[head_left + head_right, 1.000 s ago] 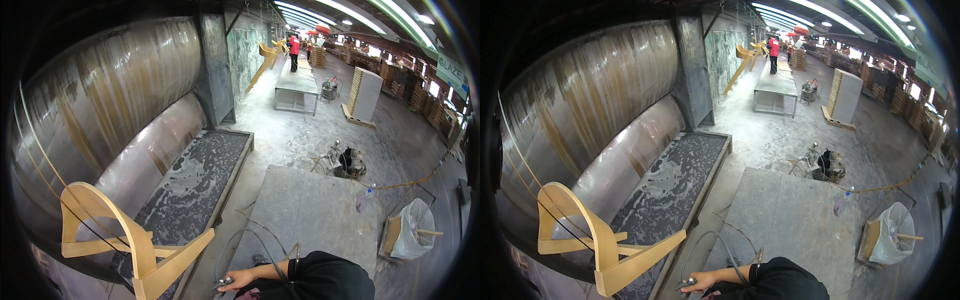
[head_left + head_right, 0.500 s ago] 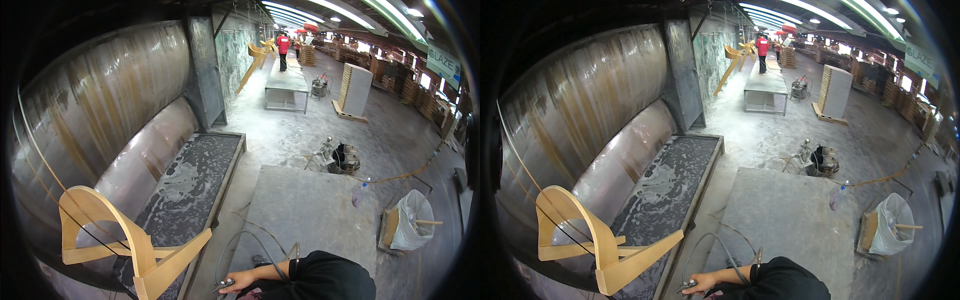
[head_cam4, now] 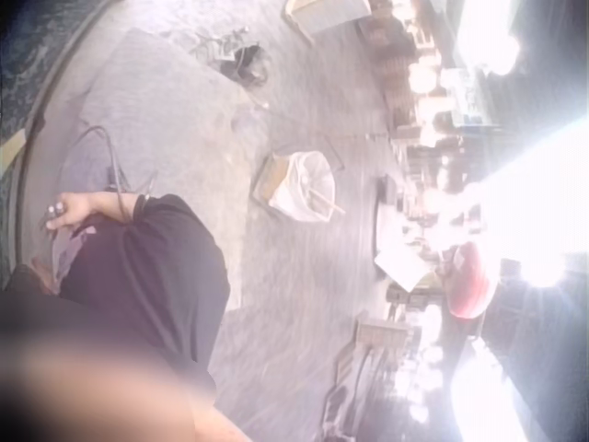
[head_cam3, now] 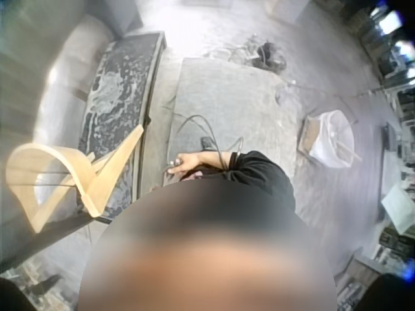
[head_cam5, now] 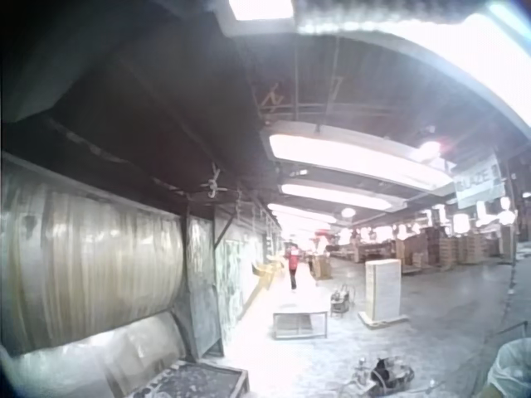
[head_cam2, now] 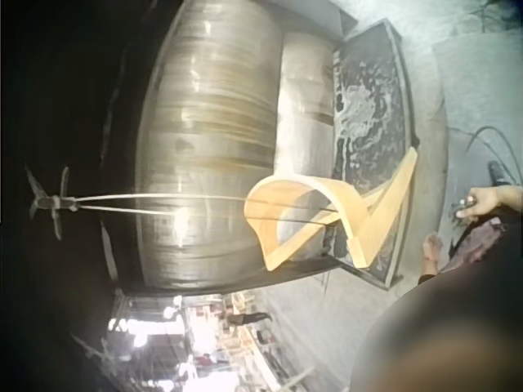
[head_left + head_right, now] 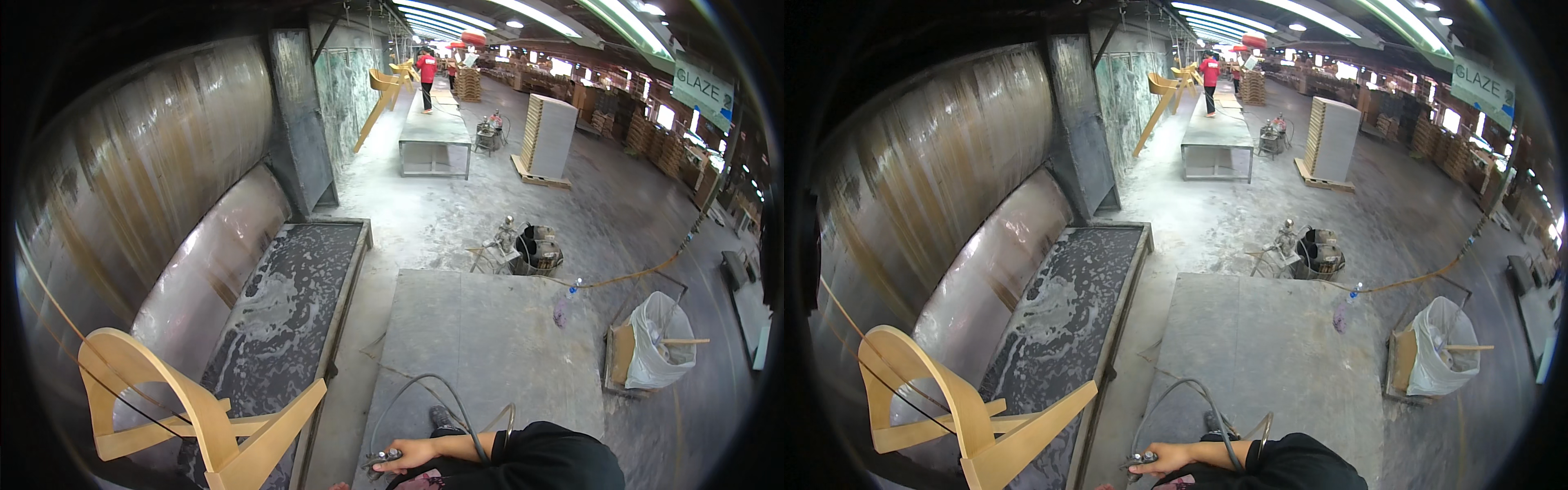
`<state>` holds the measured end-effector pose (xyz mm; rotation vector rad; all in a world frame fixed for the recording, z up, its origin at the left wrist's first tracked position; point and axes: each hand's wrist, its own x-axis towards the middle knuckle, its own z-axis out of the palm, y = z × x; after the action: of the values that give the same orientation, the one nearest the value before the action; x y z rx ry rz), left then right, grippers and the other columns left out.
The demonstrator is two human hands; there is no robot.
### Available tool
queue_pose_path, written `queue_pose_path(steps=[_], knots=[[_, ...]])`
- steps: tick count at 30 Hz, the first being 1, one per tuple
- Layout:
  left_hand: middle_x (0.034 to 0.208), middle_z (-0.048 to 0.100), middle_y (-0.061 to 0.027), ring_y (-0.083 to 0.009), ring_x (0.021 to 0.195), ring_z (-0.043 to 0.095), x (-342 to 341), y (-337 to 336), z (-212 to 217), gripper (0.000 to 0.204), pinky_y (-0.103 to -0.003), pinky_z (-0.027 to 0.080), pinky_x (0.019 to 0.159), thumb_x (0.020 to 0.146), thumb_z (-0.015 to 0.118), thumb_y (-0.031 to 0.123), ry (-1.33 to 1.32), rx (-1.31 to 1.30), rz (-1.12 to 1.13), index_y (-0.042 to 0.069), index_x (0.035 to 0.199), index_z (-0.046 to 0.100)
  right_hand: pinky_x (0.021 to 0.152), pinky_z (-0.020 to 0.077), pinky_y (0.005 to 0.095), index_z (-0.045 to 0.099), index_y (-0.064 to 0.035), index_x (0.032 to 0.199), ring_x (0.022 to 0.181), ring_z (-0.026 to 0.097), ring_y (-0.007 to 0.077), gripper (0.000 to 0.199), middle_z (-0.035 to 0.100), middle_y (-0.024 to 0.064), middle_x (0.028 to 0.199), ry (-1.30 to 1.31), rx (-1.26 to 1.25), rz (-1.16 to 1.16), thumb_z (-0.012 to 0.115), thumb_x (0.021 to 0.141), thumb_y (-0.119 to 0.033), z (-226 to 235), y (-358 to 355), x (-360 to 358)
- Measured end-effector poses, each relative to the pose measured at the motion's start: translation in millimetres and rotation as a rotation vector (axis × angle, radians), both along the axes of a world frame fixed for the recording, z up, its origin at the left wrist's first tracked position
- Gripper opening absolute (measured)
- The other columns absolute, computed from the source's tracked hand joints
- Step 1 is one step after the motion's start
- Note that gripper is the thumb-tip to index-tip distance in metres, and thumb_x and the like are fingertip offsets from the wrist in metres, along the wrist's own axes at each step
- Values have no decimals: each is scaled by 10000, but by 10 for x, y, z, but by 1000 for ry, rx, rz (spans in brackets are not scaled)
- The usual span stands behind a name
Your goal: The person uses a spray gun to apply finish to a light-colored wooden chair suspended by a wire in a spray booth. They rotate the chair by hand to coat all sides, then repeat the process on a second chair.
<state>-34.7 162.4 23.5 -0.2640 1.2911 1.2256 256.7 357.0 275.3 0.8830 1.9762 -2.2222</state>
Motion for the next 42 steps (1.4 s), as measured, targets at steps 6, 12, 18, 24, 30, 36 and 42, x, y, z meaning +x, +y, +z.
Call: queue_pose_path(steps=[6,12,18,24,30,36,42], knots=[[1319,666,-92,-279,1199,592,-26,439,-121,445,-435,464,1000,993,525,372,141,77,-238,104,1332,632,630,434,282,620,-66,791,615,500,104,551,542,-7,648,45,-23,-65,623,1000,-576,222,400,403],[1450,584,-130,-303,1315,535,425,1153,-276,523,-457,415,1083,1007,489,424,120,-142,-165,97,1404,580,637,453,277,623,-65,802,625,516,101,536,553,-10,654,101,-77,-77,629,1002,-563,221,903,927],[1508,509,-144,-332,1373,476,658,1805,132,634,-502,367,1137,1004,459,502,220,-105,144,77,1471,512,655,479,281,613,-68,786,645,555,116,541,577,1,669,78,-11,-131,629,1000,-565,219,1439,1204],[1356,658,-36,-288,1275,562,252,2358,892,583,-509,378,1122,1015,488,575,228,-63,636,179,1433,578,668,486,281,610,-69,767,660,560,112,547,587,8,686,76,-21,-114,636,996,-564,237,1803,1327],[1291,665,-47,-259,1195,592,145,2560,1273,548,-480,425,1060,1000,542,541,536,-7,708,154,1384,594,656,475,276,616,-67,765,651,550,107,542,585,4,685,111,-41,-94,634,1002,-555,265,2099,1488],[1227,672,-57,-230,1116,622,171,2793,1446,516,-452,471,998,984,597,507,709,7,692,129,1335,609,638,464,266,627,-74,771,643,548,100,534,581,-5,674,128,-57,-67,625,1007,-553,210,2413,1634],[1163,679,-68,-202,1037,652,114,3162,1289,488,-423,518,937,968,652,473,807,73,605,103,1286,624,642,473,267,628,-66,781,646,556,98,534,586,-6,685,9,-75,-115,628,1006,-551,-9,2601,1820]])
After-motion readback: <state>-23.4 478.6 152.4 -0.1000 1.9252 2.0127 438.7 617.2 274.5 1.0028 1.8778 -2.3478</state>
